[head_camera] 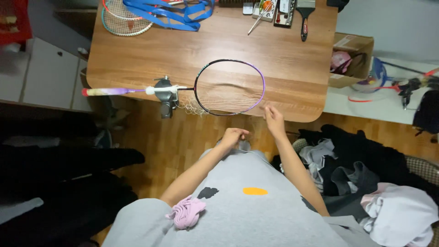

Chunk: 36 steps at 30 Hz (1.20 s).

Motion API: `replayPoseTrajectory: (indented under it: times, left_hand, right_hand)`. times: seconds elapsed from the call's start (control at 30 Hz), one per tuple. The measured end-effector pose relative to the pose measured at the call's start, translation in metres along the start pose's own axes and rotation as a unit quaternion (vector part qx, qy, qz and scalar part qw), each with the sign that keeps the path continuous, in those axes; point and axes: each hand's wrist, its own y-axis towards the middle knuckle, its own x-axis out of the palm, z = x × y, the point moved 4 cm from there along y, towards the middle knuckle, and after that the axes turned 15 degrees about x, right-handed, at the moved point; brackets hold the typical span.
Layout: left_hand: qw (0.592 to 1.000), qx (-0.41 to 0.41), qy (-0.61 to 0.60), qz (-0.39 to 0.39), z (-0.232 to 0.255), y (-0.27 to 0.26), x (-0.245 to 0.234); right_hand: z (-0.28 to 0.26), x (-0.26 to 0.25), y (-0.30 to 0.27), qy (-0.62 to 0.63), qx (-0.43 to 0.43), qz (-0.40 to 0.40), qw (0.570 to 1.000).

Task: The user is untangling a large bundle of badminton string while a racket is secured in a mounting clamp.

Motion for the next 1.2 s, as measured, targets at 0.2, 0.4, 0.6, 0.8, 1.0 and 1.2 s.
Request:
replayPoseTrajectory:
  times: [0.2,0.4,0.6,0.8,1.0,1.2]
  left_hand:
    - [0.998,0.059,-0.005,0.001,0.008,0.010,-0.004]
    - [0.992,0.124,-0.027,-0.028,0.024,0.018,0.014]
    - [0.959,0.207,0.188,-0.034,0.091,0.001,0.024]
    - [0.965,0.171,0.199,0.001,0.104,0.032,0.037]
    - [0.966,0.258,-0.001,0.000,0.078,0.091,0.086]
    - [0.938,0.307,0.154,-0.040,0.066,0.080,0.079]
  right_hand:
    - [-0.009,-0.015,-0.042,0.039,0.032,0.035,0.998]
    - [-0.049,0.011,0.008,0.000,-0.012,0.020,1.000]
    - [-0.006,-0.029,0.004,-0.115,-0.094,0.140,0.979]
    - [0.059,-0.065,-0.085,-0.110,-0.057,0.271,0.955]
    - [0.206,-0.158,-0.132,0.019,0.265,0.477,0.837]
    - [0.304,-0.206,-0.143,-0.300,0.244,0.409,0.826]
